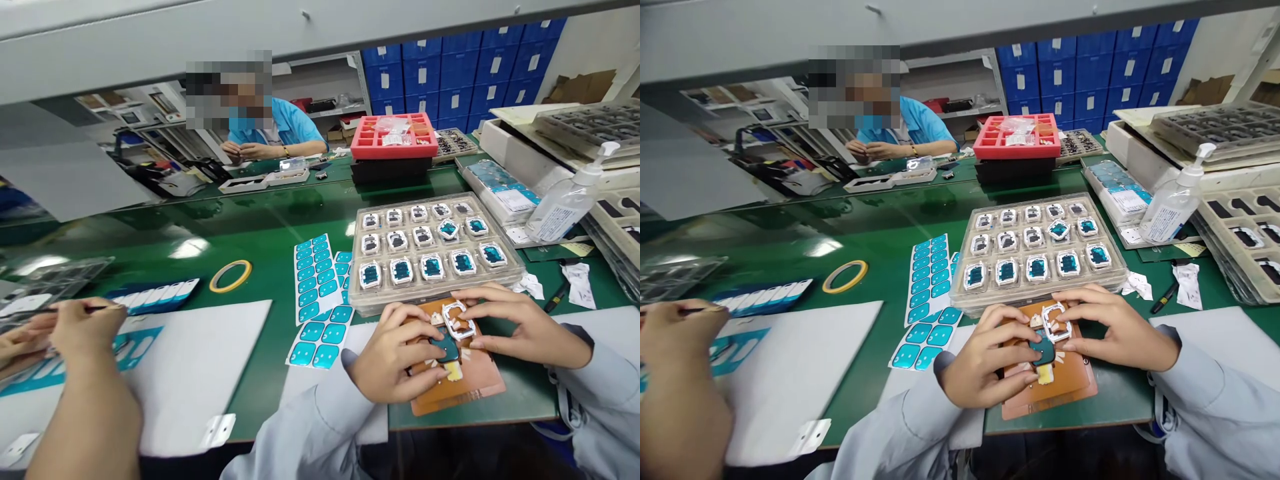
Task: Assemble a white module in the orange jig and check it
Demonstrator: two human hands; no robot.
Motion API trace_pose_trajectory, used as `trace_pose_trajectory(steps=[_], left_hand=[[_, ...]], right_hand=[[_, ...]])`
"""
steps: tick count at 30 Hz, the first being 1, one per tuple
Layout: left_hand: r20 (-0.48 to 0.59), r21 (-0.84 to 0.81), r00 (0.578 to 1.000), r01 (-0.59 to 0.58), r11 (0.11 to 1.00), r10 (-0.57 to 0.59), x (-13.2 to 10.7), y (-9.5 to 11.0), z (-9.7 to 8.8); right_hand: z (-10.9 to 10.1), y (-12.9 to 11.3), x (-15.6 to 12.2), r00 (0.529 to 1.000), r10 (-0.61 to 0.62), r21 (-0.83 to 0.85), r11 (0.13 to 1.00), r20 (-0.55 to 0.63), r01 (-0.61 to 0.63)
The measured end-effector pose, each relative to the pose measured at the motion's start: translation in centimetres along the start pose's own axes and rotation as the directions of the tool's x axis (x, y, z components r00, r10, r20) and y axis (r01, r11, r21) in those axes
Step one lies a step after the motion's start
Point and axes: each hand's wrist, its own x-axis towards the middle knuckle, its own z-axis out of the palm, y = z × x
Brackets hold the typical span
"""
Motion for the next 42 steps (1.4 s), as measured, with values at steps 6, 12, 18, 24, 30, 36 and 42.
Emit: trace_pose_trajectory(steps=[6,12,18,24,30,36,42], left_hand=[[-0.049,-0.021,0.999,0.003,1.0,-0.004,0.0,0.0,0.1],[-0.147,-0.1,0.986,0.061,0.993,-0.075,0.0,0.0,0.2],[-0.17,-0.071,0.982,0.073,0.995,-0.084,-0.1,-0.1,0.4],[-0.162,-0.005,0.982,0.096,0.995,-0.096,-0.1,-0.1,0.5],[-0.162,-0.01,0.978,0.134,0.991,-0.134,0.0,0.1,0.4],[-0.158,-0.036,0.975,0.153,0.988,-0.157,0.0,0.1,0.4],[-0.162,-0.062,0.972,0.163,0.985,-0.171,0.1,0.1,0.4]], right_hand=[[0.0,0.2,-0.1,0.999,-0.033,0.007,0.999,-0.029,0.033],[1.1,-0.8,0.1,0.983,-0.122,0.016,0.992,-0.136,0.126],[2.7,-1.1,-0.2,0.977,-0.168,0.02,0.985,-0.128,0.172],[3.2,-0.9,-0.3,0.978,-0.152,0.002,0.988,-0.141,0.154],[3.0,-0.9,-0.2,0.981,-0.152,-0.024,0.988,-0.123,0.151],[2.9,-1.2,-0.3,0.986,-0.127,-0.029,0.992,-0.109,0.125],[2.9,-1.3,-0.4,0.987,-0.121,-0.042,0.992,-0.103,0.117]])
